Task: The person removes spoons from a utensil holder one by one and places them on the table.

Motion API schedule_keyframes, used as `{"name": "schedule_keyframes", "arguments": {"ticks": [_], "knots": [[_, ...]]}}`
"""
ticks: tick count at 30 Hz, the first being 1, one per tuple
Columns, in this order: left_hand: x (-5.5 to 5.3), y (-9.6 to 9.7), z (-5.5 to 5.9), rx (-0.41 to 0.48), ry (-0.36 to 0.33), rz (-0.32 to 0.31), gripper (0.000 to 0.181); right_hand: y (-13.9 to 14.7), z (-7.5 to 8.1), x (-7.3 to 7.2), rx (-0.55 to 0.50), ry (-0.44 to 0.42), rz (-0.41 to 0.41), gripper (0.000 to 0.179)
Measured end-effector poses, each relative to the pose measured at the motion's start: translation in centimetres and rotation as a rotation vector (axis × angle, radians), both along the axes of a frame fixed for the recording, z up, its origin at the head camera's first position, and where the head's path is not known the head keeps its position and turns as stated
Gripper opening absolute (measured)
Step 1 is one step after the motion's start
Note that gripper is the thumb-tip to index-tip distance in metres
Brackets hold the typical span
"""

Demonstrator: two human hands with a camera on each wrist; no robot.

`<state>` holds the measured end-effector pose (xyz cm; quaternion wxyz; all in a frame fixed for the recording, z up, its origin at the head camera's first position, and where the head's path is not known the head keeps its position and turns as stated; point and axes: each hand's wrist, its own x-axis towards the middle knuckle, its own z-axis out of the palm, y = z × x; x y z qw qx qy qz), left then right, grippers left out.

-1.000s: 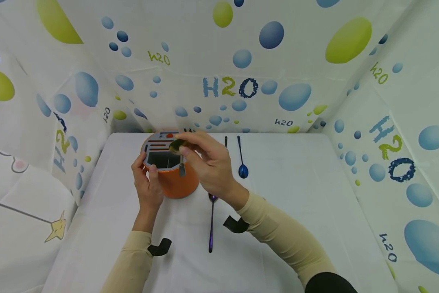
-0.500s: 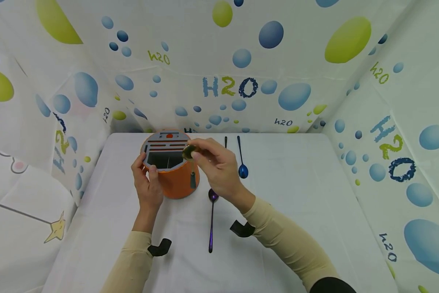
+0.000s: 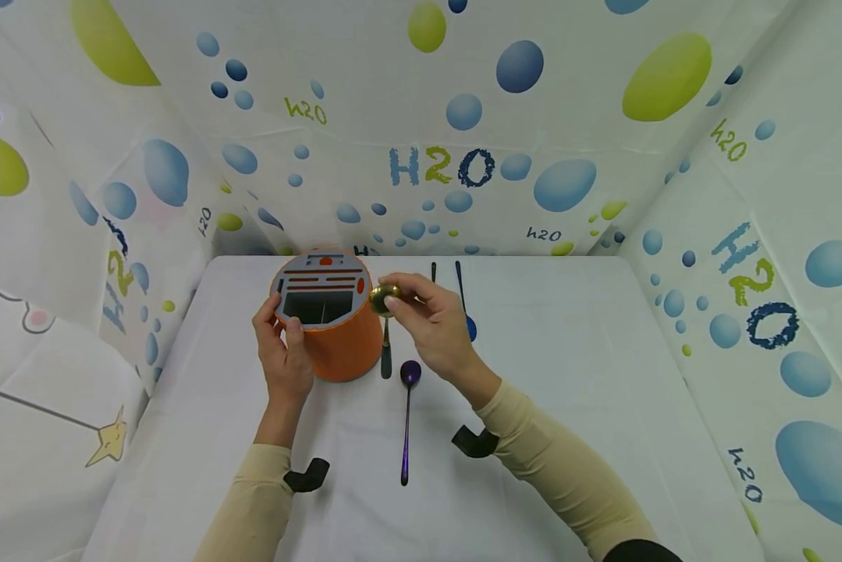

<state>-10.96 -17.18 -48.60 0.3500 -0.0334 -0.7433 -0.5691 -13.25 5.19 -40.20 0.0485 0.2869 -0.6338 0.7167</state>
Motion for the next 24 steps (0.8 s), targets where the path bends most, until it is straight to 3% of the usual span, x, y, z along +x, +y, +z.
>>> {"name": "schedule_keyframes", "arguments": {"ticks": [8,24], "knots": [[0.0,0.0,0.0,0.011,0.013,-0.006,0.047,0.8,-1.0,-0.3,0.063,-0.123,-0.039,0.026],[0.1,-0.1,0.1,0.009,0.006,-0.013,0.048,2.3,-3.8,-0.5,0.101,-0.397,-0.009,0.025]]}}
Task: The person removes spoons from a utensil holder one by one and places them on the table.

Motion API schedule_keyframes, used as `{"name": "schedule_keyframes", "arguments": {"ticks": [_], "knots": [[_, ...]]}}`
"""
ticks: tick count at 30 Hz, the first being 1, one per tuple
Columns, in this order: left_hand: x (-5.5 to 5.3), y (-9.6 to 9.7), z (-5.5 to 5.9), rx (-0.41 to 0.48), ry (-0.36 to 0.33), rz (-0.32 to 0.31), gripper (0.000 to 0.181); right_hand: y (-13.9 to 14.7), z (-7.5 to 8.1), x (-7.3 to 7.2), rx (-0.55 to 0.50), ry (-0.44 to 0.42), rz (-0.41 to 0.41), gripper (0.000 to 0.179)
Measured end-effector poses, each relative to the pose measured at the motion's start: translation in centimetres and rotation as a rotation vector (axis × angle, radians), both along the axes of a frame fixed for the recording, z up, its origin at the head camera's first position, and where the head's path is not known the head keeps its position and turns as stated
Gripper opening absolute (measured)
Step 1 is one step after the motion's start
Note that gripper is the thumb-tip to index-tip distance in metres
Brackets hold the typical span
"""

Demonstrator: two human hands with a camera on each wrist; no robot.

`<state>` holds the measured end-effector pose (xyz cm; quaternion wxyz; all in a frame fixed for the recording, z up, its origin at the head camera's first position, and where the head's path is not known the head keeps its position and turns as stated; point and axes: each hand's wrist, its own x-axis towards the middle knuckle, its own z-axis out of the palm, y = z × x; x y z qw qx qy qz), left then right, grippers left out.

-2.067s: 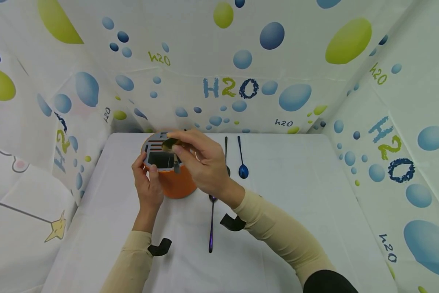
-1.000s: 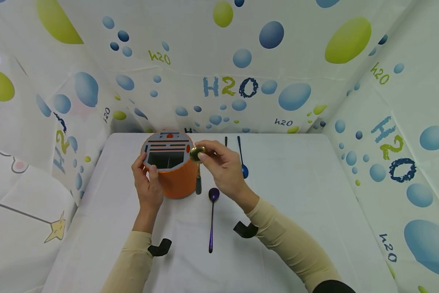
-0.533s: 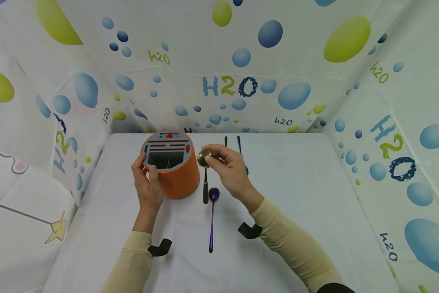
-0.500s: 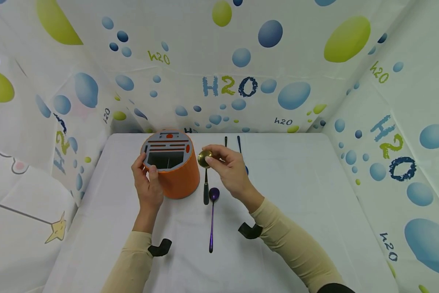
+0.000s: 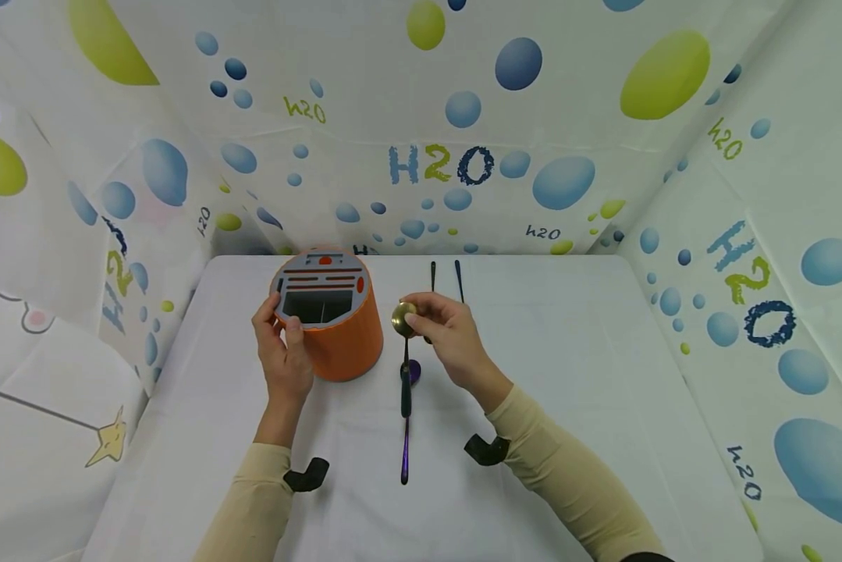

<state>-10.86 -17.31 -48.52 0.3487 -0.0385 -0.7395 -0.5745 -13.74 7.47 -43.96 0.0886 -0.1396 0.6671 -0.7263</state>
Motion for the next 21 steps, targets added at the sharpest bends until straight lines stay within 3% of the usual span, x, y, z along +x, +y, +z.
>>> {"name": "schedule_keyframes", "arguments": {"ticks": [14,21], "knots": [[0.0,0.1,-0.1,-0.007,0.000,0.004,0.048,1.0,-3.0,0.1,-0.044,-0.161,-0.034,0.028],[0.0,0.1,0.0,-0.004,-0.002,0.001,0.048,1.5,-4.7,-0.3,-0.018,-0.260,-0.042,0.027]]}}
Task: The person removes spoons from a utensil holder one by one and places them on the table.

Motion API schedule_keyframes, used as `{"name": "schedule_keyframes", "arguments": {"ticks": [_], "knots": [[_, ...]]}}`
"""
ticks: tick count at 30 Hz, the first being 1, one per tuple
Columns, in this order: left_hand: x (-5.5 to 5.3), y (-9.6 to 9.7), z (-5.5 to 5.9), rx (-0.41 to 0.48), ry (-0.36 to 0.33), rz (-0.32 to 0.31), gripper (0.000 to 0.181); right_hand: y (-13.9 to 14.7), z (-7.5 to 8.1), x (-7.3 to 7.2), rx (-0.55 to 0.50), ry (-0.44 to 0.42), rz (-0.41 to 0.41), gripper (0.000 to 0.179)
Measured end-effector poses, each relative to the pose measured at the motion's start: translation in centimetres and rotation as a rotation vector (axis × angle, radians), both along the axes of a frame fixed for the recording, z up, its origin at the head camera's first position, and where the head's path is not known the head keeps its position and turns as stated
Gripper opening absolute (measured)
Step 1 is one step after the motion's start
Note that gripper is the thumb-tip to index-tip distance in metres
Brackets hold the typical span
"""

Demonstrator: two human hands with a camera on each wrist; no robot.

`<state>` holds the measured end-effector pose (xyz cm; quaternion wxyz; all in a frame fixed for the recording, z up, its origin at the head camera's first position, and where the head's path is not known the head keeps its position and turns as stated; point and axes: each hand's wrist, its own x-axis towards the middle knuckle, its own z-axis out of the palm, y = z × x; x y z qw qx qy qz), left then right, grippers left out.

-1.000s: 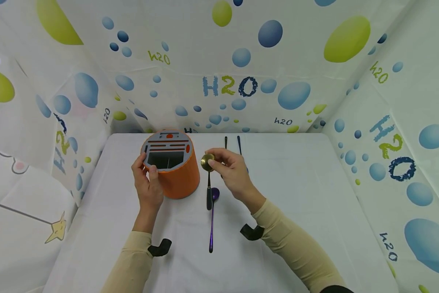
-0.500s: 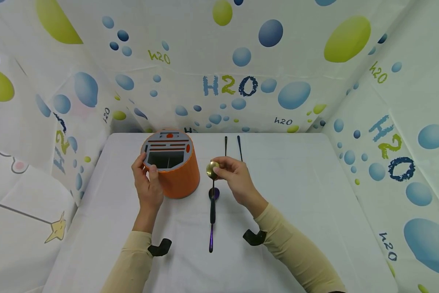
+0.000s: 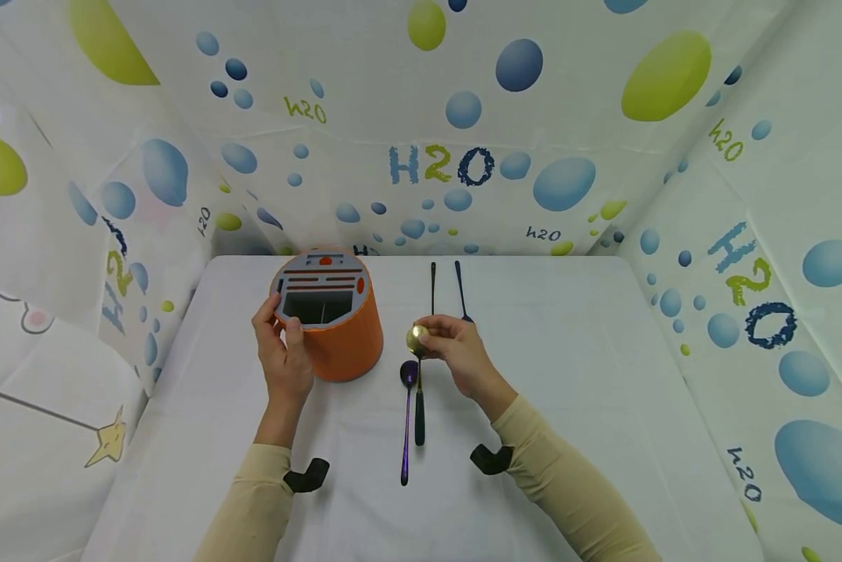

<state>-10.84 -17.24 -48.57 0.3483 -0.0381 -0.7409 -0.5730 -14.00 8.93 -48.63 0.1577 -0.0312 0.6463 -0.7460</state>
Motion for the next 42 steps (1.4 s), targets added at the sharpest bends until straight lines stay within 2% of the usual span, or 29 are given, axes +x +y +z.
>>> {"name": "schedule_keyframes", "arguments": {"ticks": [7,20,33,42], "knots": [[0.0,0.0,0.0,-0.008,0.010,-0.003,0.047,0.2,-2.2,-0.1,0.006,-0.108,-0.035,0.027],[0.0,0.0,0.0,-0.013,-0.003,0.004,0.047,0.8,-5.5,0.0,0.033,-0.199,-0.089,0.027],[0.1,0.0,0.1,0.002,0.000,-0.004,0.048,1.0,-7.3,0.2,0.045,-0.229,-0.110,0.025],[0.1,0.0,0.2,-0.006,-0.004,0.001,0.047,1.0,-7.6,0.1,0.082,-0.240,-0.120,0.027]]}}
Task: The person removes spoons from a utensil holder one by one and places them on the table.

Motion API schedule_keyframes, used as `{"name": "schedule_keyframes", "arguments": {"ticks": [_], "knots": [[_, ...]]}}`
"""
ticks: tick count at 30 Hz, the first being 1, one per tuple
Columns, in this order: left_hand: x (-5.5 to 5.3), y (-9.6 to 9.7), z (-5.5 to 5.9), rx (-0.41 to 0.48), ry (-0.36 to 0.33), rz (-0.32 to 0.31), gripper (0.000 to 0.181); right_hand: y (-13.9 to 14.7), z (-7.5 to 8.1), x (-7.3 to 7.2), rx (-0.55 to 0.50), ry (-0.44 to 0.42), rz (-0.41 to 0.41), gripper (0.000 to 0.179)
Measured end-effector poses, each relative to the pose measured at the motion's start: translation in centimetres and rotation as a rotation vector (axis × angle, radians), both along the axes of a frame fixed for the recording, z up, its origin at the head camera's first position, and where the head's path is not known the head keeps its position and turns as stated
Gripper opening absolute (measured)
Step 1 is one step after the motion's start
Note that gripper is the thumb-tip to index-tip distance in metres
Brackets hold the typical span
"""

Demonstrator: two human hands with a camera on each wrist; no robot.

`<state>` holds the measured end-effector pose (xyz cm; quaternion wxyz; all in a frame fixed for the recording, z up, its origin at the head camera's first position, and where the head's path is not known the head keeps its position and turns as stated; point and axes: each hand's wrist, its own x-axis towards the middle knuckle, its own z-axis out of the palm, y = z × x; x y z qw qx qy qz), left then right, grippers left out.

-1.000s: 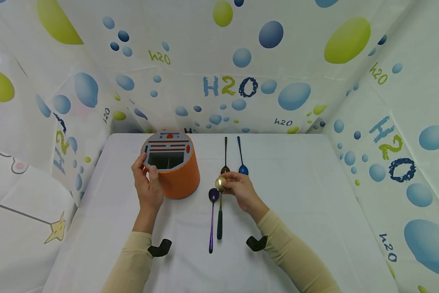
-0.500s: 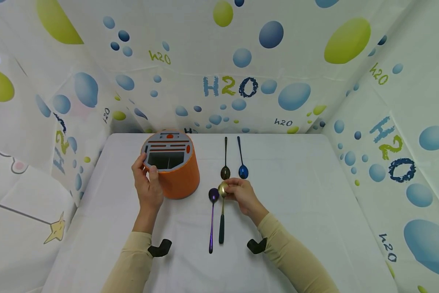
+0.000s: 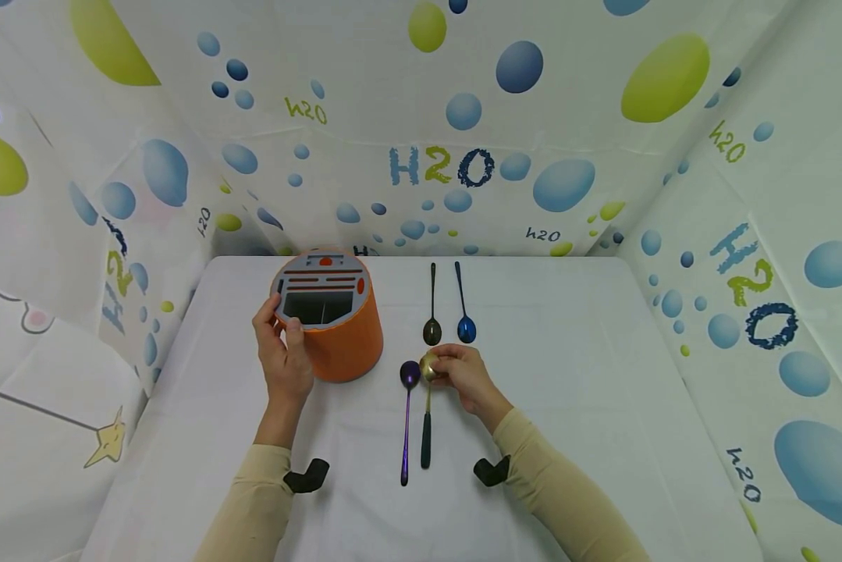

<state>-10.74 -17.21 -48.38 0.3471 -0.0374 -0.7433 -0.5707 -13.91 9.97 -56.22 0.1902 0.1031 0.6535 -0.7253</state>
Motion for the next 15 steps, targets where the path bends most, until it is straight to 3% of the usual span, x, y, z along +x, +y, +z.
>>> {"name": "schedule_keyframes", "arguments": {"ticks": [15], "knots": [[-0.1,-0.1,-0.2,0.004,0.027,-0.004,0.049,0.1,-1.1,0.0,0.028,-0.017,0.009,0.027]]}}
